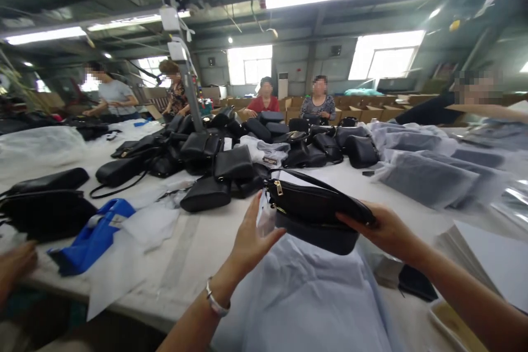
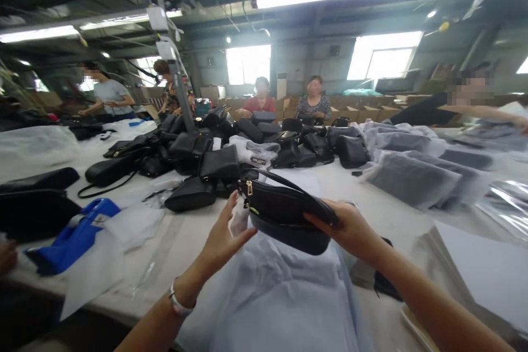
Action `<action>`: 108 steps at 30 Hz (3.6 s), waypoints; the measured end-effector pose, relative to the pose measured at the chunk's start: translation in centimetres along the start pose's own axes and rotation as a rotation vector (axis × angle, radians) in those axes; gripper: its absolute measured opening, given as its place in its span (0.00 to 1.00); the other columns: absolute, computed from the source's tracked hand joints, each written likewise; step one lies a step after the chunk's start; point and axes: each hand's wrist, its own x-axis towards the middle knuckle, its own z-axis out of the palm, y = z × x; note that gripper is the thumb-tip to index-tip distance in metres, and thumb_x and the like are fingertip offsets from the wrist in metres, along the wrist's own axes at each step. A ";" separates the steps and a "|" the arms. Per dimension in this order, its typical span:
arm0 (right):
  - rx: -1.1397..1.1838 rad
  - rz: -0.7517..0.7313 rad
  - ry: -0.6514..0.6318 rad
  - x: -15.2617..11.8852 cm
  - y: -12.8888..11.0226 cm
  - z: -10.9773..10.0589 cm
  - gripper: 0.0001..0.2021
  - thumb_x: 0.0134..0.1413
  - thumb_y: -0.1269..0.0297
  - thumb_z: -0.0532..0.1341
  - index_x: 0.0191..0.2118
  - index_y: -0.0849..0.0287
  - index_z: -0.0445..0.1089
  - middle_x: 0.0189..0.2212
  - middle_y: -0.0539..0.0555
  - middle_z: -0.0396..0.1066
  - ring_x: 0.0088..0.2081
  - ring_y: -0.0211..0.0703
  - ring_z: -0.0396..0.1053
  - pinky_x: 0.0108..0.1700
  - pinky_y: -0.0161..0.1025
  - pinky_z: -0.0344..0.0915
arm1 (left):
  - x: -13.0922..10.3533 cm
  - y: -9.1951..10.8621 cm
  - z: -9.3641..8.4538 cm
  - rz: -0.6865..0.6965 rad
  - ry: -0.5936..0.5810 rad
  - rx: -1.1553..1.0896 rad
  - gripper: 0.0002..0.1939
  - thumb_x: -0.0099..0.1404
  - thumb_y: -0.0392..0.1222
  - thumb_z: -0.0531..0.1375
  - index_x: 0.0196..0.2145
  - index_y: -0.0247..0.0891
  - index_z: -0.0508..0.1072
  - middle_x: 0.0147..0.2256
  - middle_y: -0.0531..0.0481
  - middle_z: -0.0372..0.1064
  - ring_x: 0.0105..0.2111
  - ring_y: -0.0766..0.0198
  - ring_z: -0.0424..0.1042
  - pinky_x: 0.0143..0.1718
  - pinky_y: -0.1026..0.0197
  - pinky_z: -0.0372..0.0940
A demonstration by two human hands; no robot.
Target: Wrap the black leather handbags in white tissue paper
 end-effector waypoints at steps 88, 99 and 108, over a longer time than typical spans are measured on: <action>0.399 0.534 0.373 -7.8 1.8 5.1 0.21 0.56 0.46 0.63 0.48 0.53 0.77 0.46 0.55 0.78 0.49 0.54 0.75 0.57 0.51 0.68 | 2.2 3.3 -2.4 0.009 -0.206 -0.154 0.12 0.66 0.48 0.62 0.41 0.38 0.78 0.41 0.46 0.76 0.41 0.59 0.75 0.45 0.59 0.71; 0.199 0.392 0.482 -8.6 1.2 6.3 0.27 0.60 0.53 0.62 0.63 0.52 0.63 0.60 0.56 0.67 0.60 0.54 0.66 0.63 0.52 0.62 | -0.4 1.3 -1.2 -0.018 0.059 -0.228 0.23 0.66 0.47 0.63 0.56 0.42 0.66 0.56 0.42 0.67 0.53 0.55 0.70 0.53 0.52 0.70; -0.198 -0.299 0.419 -4.3 -4.4 8.5 0.18 0.60 0.68 0.63 0.56 0.49 0.70 0.52 0.52 0.74 0.59 0.49 0.66 0.65 0.54 0.58 | -2.1 0.5 1.2 -0.118 -0.009 -0.312 0.30 0.66 0.50 0.62 0.62 0.44 0.59 0.60 0.41 0.64 0.58 0.52 0.67 0.57 0.50 0.66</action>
